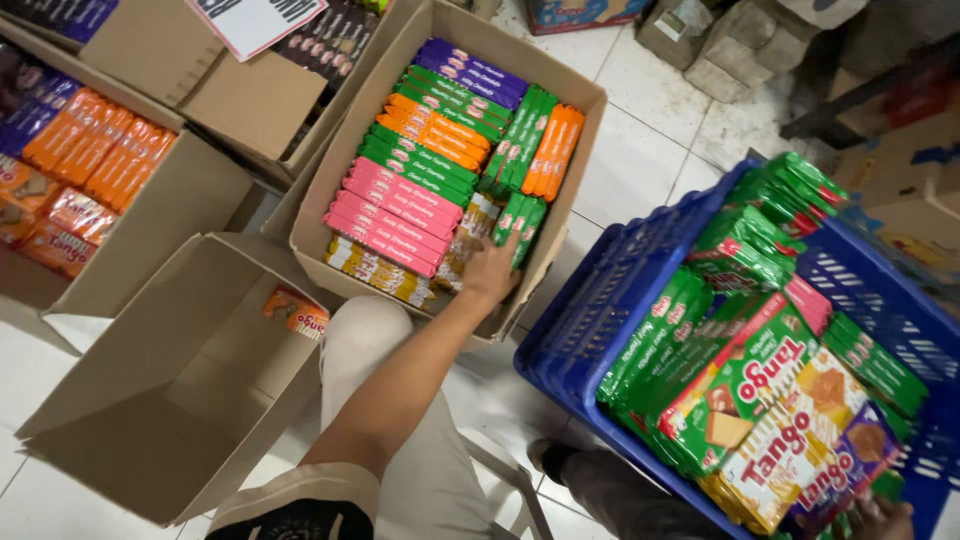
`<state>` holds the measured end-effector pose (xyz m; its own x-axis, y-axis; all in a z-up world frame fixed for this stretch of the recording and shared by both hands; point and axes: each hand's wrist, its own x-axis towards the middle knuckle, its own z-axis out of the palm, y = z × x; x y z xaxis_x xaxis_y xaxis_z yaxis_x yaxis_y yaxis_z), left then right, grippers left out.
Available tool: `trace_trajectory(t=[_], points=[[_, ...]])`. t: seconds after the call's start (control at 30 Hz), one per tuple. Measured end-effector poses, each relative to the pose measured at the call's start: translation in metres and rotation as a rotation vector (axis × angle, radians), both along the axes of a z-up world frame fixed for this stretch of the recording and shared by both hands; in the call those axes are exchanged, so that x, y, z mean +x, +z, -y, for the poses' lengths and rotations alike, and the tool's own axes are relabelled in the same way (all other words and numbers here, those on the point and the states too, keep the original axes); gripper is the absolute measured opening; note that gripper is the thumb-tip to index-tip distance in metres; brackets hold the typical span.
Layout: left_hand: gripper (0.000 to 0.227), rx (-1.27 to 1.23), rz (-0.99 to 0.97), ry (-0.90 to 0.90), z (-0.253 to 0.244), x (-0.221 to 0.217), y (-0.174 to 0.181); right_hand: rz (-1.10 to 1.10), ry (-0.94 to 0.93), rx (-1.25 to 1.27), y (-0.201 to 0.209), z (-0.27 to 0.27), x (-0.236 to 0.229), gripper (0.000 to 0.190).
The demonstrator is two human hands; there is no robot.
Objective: The person transfers packets of Tango snacks from a cardboard box into a blue plastic basket. They handle multiple colors and varieties, arranging them in the basket by hand.
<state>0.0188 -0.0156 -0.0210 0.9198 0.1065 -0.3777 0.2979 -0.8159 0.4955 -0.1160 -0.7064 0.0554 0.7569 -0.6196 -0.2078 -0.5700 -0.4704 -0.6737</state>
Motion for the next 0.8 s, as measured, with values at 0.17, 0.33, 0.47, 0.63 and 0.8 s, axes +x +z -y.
trace_trajectory(t=[0.17,0.33,0.47,0.63,0.8], points=[[0.104,0.165,0.085,0.042,-0.017,0.005,0.022,0.244,-0.066,0.103,-0.024,-0.014,-0.011,0.02],[0.076,-0.144,0.11,0.22,-0.044,-0.014,0.076,0.24,-0.349,0.196,-0.01,-0.049,-0.014,0.052],[0.08,-0.373,0.237,0.313,-0.057,-0.051,0.14,0.421,-0.322,0.219,0.022,-0.098,-0.019,0.036],[0.091,-0.459,0.429,0.141,-0.037,-0.102,0.274,0.616,-0.267,0.283,0.037,-0.119,-0.023,0.023],[0.084,-0.275,0.933,-0.442,0.019,-0.131,0.341,0.911,-0.021,0.714,0.085,-0.171,-0.042,0.051]])
